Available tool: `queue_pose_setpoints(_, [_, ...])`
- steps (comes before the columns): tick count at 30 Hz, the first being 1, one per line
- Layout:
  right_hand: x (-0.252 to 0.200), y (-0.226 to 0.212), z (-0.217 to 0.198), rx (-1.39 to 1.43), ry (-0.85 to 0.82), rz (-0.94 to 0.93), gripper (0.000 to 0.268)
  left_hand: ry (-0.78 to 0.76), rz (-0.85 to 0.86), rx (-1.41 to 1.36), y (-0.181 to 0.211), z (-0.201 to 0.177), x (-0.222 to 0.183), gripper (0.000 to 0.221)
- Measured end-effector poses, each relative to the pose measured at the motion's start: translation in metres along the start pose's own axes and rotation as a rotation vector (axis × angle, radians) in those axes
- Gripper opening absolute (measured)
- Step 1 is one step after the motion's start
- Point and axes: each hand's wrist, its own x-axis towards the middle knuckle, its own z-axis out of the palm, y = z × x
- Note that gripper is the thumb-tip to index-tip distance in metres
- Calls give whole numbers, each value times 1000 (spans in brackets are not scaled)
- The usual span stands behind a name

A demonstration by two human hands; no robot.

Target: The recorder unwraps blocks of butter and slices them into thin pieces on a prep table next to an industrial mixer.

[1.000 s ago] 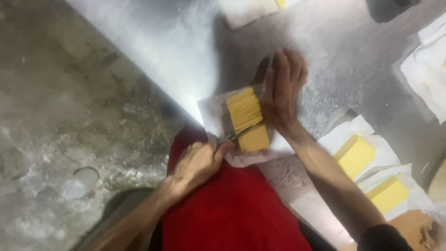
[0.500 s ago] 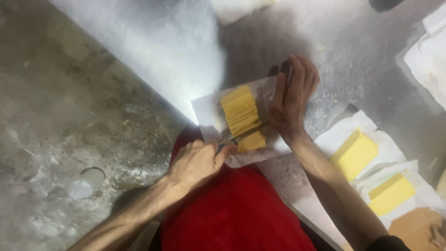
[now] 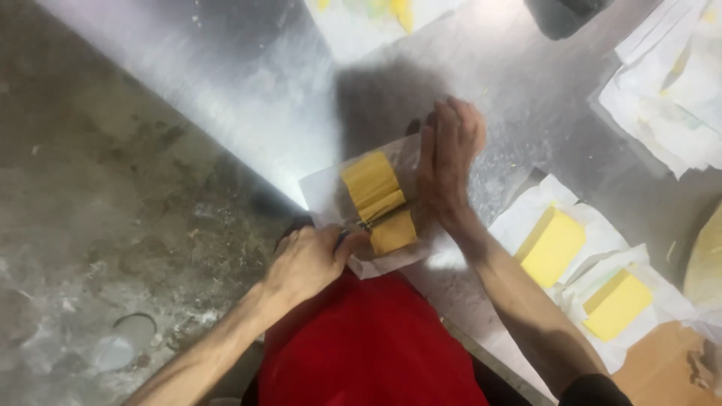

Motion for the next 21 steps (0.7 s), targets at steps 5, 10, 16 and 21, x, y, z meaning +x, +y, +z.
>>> queue_pose_setpoints(5, [3, -12, -16, 74, -10, -51, 38, 9, -20, -36, 9, -1, -21, 50])
queue_pose_setpoints(10, [2, -25, -26, 87, -82, -60, 35, -84, -108, 41, -4, 16, -26, 52])
queue_pose_setpoints(16, [3, -35, -17, 71, -128, -46, 36, -116, -209, -103, -7, 22, -29, 54])
queue_pose_setpoints(21, [-5, -30, -7, 106, -166, -29, 37, -30, -112, -66, -31, 57, -29, 59])
